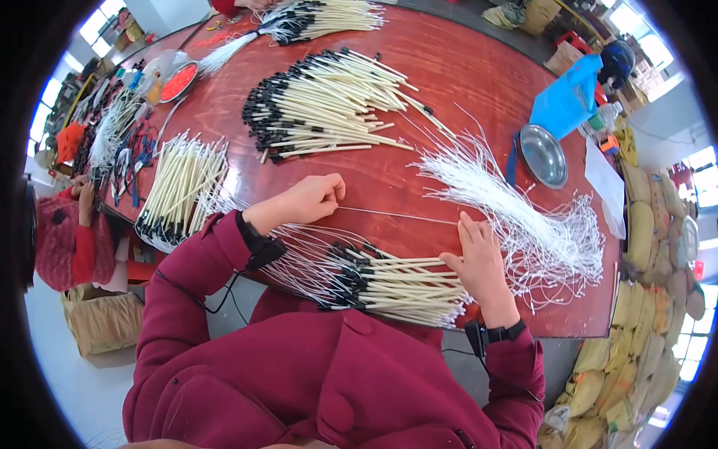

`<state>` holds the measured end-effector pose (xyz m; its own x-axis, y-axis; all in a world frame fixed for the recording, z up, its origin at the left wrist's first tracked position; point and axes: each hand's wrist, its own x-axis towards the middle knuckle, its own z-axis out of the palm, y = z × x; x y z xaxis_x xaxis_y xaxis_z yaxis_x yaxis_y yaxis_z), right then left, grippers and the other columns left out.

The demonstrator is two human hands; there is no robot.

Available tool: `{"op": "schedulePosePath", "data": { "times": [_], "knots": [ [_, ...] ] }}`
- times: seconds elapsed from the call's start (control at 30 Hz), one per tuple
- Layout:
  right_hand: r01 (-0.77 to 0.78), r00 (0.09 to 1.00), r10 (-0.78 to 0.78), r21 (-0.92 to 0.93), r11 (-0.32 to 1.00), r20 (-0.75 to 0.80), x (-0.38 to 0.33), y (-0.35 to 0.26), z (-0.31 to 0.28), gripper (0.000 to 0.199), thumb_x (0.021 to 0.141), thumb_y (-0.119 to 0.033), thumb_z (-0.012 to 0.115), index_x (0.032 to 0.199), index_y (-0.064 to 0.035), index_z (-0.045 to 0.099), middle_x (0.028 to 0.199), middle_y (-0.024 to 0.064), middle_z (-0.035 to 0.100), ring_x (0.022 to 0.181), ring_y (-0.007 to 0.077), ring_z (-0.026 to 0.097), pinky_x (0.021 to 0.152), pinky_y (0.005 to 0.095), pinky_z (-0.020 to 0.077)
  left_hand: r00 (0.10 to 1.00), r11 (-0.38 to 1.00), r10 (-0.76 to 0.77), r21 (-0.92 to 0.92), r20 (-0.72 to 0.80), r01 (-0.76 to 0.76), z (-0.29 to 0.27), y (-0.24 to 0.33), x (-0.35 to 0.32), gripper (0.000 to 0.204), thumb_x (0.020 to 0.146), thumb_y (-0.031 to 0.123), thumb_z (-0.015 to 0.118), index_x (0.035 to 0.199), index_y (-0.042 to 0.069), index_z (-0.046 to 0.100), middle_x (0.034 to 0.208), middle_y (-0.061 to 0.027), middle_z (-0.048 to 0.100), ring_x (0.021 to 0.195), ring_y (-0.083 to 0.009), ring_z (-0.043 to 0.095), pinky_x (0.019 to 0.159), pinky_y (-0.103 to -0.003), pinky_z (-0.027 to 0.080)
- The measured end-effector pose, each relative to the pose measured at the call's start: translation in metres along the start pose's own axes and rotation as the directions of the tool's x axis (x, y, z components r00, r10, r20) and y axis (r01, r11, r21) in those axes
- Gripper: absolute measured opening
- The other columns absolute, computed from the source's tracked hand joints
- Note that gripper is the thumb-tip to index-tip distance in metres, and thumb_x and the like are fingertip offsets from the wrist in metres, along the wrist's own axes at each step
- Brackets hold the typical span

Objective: Manually sorting and assembling bundles of thin wooden sticks with white fibers on a workbench.

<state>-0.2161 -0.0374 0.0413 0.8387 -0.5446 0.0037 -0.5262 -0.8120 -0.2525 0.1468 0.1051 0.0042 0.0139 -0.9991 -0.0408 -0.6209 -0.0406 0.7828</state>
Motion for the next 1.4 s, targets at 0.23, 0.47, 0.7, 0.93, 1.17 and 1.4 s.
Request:
{"op": "schedulePosePath", "data": {
  "times": [0.23, 0.47, 0.7, 0.93, 1.17, 1.4],
  "knots": [
    [0.048, 0.999, -0.048, -0.005, 0.999, 0.008, 0.002, 0.002, 0.001, 0.071, 0.082, -0.033, 0.076, 0.135, 0.0091, 0.056, 0.148, 0.0177, 0.051, 0.129, 0.0367, 0.047, 0.110, 0.0462, 0.0400, 0.980, 0.976, -0.194, 0.111, 0.037, 0.189, -0.002, 0.016, 0.013, 0.022, 0.080, 0.009, 0.066, 0.099, 0.001, 0.058, 0.089, -0.0214, 0.070, 0.083, -0.0415, 0.067, 0.071, -0.049, 0.053],
    [0.087, 0.996, -0.088, -0.030, 0.996, -0.021, 0.002, 0.007, 0.007, 0.070, 0.082, -0.032, 0.076, 0.135, 0.0087, 0.056, 0.149, 0.0187, 0.050, 0.131, 0.0377, 0.046, 0.111, 0.0465, 0.0398, 0.950, 0.848, -0.306, 0.472, 0.060, 0.243, -0.013, 0.041, 0.019, 0.023, 0.083, 0.012, 0.064, 0.101, -0.002, 0.059, 0.096, -0.0225, 0.070, 0.093, -0.0429, 0.067, 0.081, -0.052, 0.054],
    [0.100, 0.995, -0.100, -0.007, 0.995, -0.027, 0.000, 0.006, 0.005, 0.069, 0.082, -0.030, 0.077, 0.135, 0.0086, 0.056, 0.149, 0.0188, 0.050, 0.130, 0.0382, 0.046, 0.111, 0.0466, 0.0401, 0.915, 0.786, 0.229, 0.618, -0.333, 0.028, -0.060, 0.022, 0.082, 0.018, 0.087, 0.017, 0.067, 0.098, 0.005, 0.063, 0.099, -0.0142, 0.064, 0.099, -0.0341, 0.066, 0.081, -0.047, 0.055],
    [0.065, 0.998, -0.064, 0.036, 0.997, -0.014, 0.001, 0.003, 0.005, 0.070, 0.082, -0.030, 0.077, 0.136, 0.0087, 0.055, 0.149, 0.0186, 0.050, 0.128, 0.0383, 0.047, 0.110, 0.0466, 0.0407, 0.886, 0.527, 0.442, 0.840, -0.140, -0.131, -0.079, -0.008, 0.132, 0.009, 0.084, 0.011, 0.064, 0.091, 0.008, 0.069, 0.102, -0.0097, 0.062, 0.106, -0.0282, 0.064, 0.085, -0.042, 0.055],
    [0.063, 0.997, -0.062, 0.037, 0.997, -0.038, 0.002, 0.003, 0.006, 0.067, 0.084, -0.030, 0.073, 0.135, 0.0098, 0.055, 0.146, 0.0198, 0.052, 0.125, 0.0399, 0.048, 0.110, 0.0462, 0.0404, 0.856, 0.433, 0.513, 0.882, -0.072, -0.185, -0.084, -0.012, 0.132, 0.008, 0.084, 0.011, 0.063, 0.092, 0.010, 0.067, 0.102, -0.0071, 0.062, 0.106, -0.0245, 0.063, 0.089, -0.039, 0.051],
    [0.107, 0.989, -0.110, -0.028, 0.994, -0.098, 0.001, 0.006, 0.013, 0.071, 0.082, -0.029, 0.077, 0.136, 0.0093, 0.055, 0.147, 0.0192, 0.051, 0.126, 0.0397, 0.048, 0.110, 0.0467, 0.0407, 0.734, 0.517, 0.670, 0.782, -0.116, -0.348, -0.074, 0.030, 0.082, 0.012, 0.084, 0.009, 0.062, 0.095, 0.010, 0.067, 0.095, -0.0076, 0.061, 0.098, -0.0253, 0.063, 0.085, -0.039, 0.050]
  ]
}}
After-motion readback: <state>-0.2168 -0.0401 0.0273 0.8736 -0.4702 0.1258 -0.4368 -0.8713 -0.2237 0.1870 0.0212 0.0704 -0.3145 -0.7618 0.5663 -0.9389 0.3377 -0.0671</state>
